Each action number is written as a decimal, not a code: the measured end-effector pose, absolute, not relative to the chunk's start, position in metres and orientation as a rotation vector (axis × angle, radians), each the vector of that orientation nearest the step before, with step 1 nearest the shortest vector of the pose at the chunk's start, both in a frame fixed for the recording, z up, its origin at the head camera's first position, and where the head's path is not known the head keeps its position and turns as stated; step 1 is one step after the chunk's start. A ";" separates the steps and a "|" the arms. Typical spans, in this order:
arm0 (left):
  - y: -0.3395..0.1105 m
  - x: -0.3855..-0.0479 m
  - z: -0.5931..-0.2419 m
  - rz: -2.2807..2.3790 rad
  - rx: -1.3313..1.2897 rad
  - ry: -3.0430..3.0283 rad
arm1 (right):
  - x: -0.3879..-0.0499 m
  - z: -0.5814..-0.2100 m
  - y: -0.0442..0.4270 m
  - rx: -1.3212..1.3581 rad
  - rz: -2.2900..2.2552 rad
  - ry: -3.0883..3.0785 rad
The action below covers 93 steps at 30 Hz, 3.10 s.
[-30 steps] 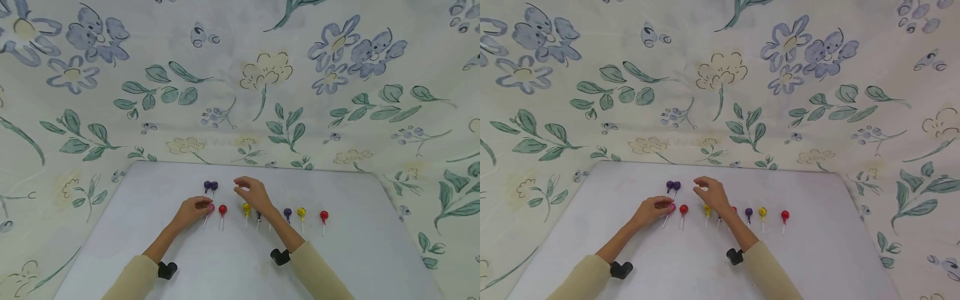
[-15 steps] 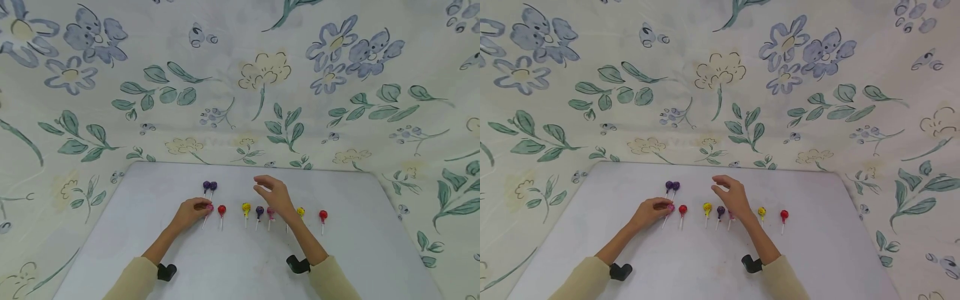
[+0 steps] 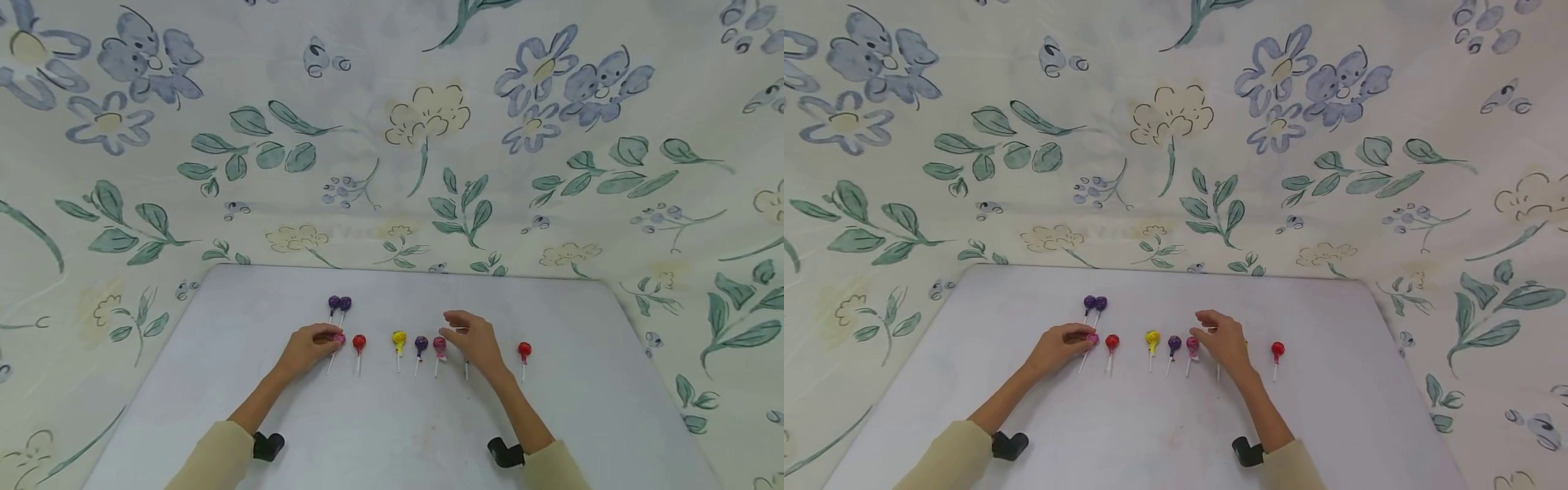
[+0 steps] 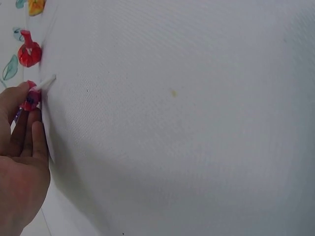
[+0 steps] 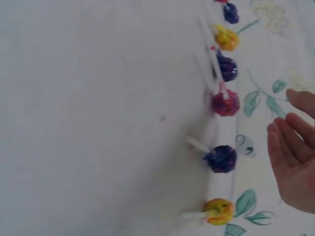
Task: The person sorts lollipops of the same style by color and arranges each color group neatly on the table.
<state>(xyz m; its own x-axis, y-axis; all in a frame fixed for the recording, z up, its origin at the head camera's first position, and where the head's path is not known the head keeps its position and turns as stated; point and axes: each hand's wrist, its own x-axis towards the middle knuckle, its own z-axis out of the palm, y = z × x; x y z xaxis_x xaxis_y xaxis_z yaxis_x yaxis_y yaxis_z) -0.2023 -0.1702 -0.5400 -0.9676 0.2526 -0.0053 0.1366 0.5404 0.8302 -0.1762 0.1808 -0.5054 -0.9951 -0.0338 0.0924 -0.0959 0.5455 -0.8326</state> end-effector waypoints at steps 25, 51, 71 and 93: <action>-0.170 -0.202 -0.542 1.446 0.292 2.629 | -0.166 -0.530 0.167 0.133 1.121 -2.908; -0.195 -0.198 -0.540 1.540 0.153 2.675 | -0.168 -0.533 0.165 0.107 1.107 -2.938; -0.197 -0.198 -0.543 1.479 0.147 2.686 | -0.166 -0.535 0.163 0.087 1.148 -2.917; -0.198 -0.200 -0.544 1.494 0.114 2.633 | -0.186 -0.501 0.117 0.287 1.625 -2.602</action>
<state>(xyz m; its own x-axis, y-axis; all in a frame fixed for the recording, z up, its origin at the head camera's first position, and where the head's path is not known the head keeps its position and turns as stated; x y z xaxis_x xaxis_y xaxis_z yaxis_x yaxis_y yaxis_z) -0.2003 -0.1980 -0.5438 -0.9909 0.1202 -0.0601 0.0100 0.5124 0.8587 -0.1859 0.1174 -0.5014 -0.9808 -0.1251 0.1494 -0.1891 0.4268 -0.8844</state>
